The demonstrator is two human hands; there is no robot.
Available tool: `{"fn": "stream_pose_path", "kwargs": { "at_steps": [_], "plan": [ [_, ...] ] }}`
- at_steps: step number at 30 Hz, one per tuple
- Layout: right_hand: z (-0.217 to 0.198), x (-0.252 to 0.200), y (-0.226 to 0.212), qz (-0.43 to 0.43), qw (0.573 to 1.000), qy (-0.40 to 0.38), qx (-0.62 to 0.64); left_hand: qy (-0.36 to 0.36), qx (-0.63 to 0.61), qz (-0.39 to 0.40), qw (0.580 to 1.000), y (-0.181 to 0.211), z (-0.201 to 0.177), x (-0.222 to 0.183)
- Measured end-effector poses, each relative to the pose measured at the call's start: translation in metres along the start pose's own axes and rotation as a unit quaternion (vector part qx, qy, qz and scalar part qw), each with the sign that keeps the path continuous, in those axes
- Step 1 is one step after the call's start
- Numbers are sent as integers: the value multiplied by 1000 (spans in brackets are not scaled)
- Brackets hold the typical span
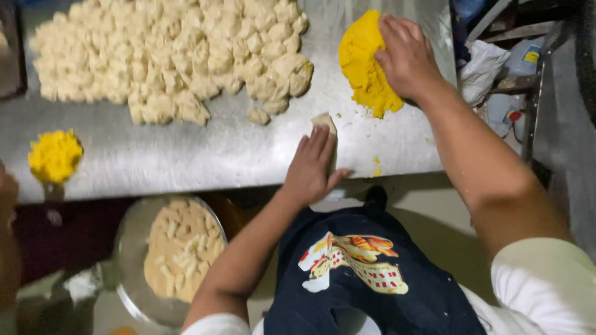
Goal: Filling and shaping small pieces of dough with a yellow paste on a bakery production table
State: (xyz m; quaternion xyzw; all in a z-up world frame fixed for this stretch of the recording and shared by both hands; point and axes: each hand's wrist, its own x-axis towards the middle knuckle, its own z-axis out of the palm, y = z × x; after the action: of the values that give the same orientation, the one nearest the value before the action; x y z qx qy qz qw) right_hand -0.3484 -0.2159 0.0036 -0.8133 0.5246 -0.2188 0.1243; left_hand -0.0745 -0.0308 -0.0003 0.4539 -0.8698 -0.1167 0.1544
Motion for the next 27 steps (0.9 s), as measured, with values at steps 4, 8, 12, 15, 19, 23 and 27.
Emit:
{"fn": "stream_pose_path", "kwargs": {
  "at_steps": [4, 8, 12, 15, 19, 23, 27],
  "plan": [
    [19, -21, 14, -85, 971, 167, -150, -6, 23, 48, 999, -16, -3, -10],
    [21, -62, 2, 15, 967, 128, -221, 8, -137, 43, 990, -24, -30, 4],
    [-7, -80, -94, 125, 966, 83, -209, -11, -95, 70, 993, -36, -28, 21],
    [-15, -78, -184, 176, 982, 18, -65, 36, -145, 121, 981, -55, -41, 43],
    [34, -98, -197, 6, 986, 167, -26, -64, -176, 188, 964, -96, 22, 53],
    [64, -112, -196, -5, 981, 186, -50, -23, -340, -38, 939, -122, -27, 80],
    [26, -105, -208, 56, 974, -123, -182, -34, -237, -51, 969, -97, -20, 60]
  ]
}}
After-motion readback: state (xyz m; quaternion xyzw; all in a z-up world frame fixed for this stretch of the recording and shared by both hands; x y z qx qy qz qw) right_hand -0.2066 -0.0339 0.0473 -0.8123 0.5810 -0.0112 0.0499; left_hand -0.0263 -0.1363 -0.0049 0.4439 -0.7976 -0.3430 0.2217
